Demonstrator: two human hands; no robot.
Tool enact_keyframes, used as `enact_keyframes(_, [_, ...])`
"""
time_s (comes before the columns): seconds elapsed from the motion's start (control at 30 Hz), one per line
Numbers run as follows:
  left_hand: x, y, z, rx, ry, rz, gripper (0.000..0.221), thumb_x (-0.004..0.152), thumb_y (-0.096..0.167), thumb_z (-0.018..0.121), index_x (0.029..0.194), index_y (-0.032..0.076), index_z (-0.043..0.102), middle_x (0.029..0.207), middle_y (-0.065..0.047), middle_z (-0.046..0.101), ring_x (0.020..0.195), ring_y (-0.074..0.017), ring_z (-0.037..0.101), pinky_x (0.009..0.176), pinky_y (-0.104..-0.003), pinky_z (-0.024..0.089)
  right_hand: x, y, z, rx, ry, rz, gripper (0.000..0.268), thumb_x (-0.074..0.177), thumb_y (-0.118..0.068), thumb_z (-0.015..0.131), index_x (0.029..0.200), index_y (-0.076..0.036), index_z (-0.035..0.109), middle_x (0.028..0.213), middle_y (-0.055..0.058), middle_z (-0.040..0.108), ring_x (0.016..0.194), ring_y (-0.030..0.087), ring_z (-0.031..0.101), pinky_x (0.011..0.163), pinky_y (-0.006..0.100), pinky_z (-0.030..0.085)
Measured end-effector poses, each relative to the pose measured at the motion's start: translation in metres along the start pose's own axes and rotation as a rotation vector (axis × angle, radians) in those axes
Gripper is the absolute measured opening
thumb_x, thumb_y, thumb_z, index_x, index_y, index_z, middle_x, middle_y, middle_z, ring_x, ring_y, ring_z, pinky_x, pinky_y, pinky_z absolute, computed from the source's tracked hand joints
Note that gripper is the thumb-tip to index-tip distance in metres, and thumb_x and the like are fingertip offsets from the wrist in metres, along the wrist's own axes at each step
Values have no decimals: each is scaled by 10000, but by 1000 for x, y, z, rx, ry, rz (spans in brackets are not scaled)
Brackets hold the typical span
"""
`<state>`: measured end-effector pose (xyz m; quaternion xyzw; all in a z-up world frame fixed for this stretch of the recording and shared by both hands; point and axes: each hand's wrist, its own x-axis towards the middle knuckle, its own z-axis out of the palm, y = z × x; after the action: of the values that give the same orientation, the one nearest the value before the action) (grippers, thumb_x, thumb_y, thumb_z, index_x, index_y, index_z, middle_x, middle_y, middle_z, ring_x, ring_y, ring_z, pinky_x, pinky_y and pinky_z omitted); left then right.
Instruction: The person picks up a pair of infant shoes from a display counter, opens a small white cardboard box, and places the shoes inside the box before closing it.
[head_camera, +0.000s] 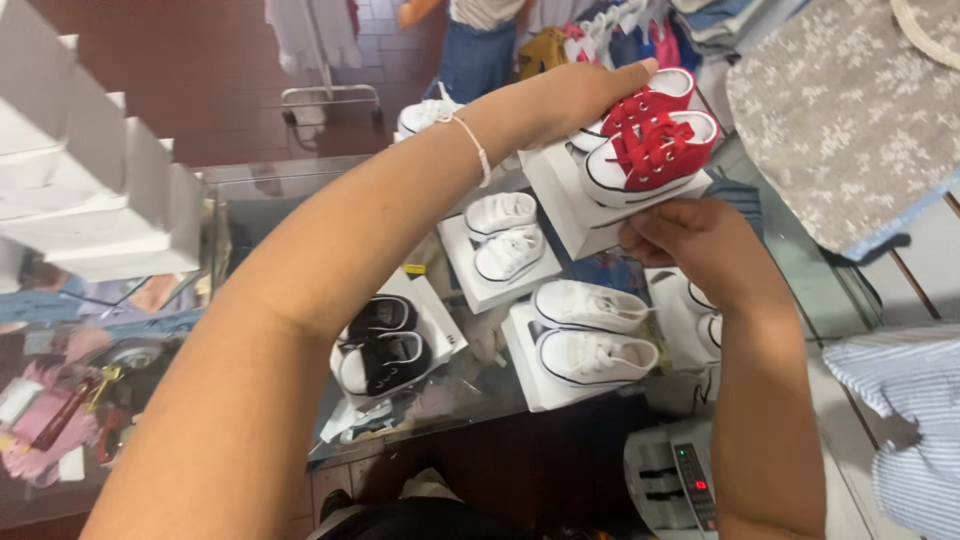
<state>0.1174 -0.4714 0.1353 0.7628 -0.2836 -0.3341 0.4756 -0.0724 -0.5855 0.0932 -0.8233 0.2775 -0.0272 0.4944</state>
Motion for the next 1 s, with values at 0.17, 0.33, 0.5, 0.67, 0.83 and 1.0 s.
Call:
enact_keyframes(0.17, [-115, -6, -69, 271, 132, -65, 1000, 664, 775, 318, 1359, 133, 642, 1267, 0, 721, 1169, -157, 669, 1021, -271, 426, -46, -43, 63, 98, -167, -206, 257, 988, -136, 628, 935, 37, 811, 875, 126, 804, 762, 215, 730, 742, 333, 628])
enact_keyframes(0.33, [-230, -58, -137, 479, 164, -95, 764, 827, 746, 216, 1035, 127, 612, 1052, -44, 669, 973, -215, 636, 879, -342, 422, -73, -55, 166, 147, -458, -330, 279, 975, -174, 632, 951, 15, 835, 818, 125, 819, 752, 189, 768, 728, 298, 637])
enact_keyframes(0.5, [-335, -128, -178, 483, 171, -232, 809, 876, 699, 196, 1283, 162, 644, 1272, -60, 721, 1141, -244, 680, 992, -410, 483, -125, -80, 278, 156, -773, -379, 332, 976, -216, 604, 1116, 0, 814, 887, 137, 849, 791, 182, 792, 750, 297, 663])
enact_keyframes(0.67, [-392, -229, -222, 379, 195, -290, 729, 892, 701, 277, 1236, 189, 666, 1214, -68, 747, 1102, -247, 682, 924, -373, 478, -159, -73, 396, 202, -834, -219, 399, 987, -274, 555, 1107, 16, 801, 1032, 133, 833, 906, 199, 798, 808, 305, 679])
enact_keyframes(0.83, [-398, -323, -244, 342, 129, -238, 682, 943, 667, 288, 1282, 187, 632, 1223, -97, 713, 1104, -281, 658, 932, -406, 459, -172, -47, 474, 280, -792, 19, 430, 978, -316, 606, 1127, 27, 819, 930, 161, 817, 840, 206, 768, 810, 317, 646])
enact_keyframes(1.0, [-397, -361, -246, 318, 14, -201, 563, 1018, 579, 334, 1123, 146, 680, 981, -63, 742, 848, -217, 659, 740, -358, 421, -181, -10, 519, 331, -677, 110, 345, 977, -212, 638, 1106, 49, 822, 888, 179, 816, 766, 187, 739, 726, 288, 622])
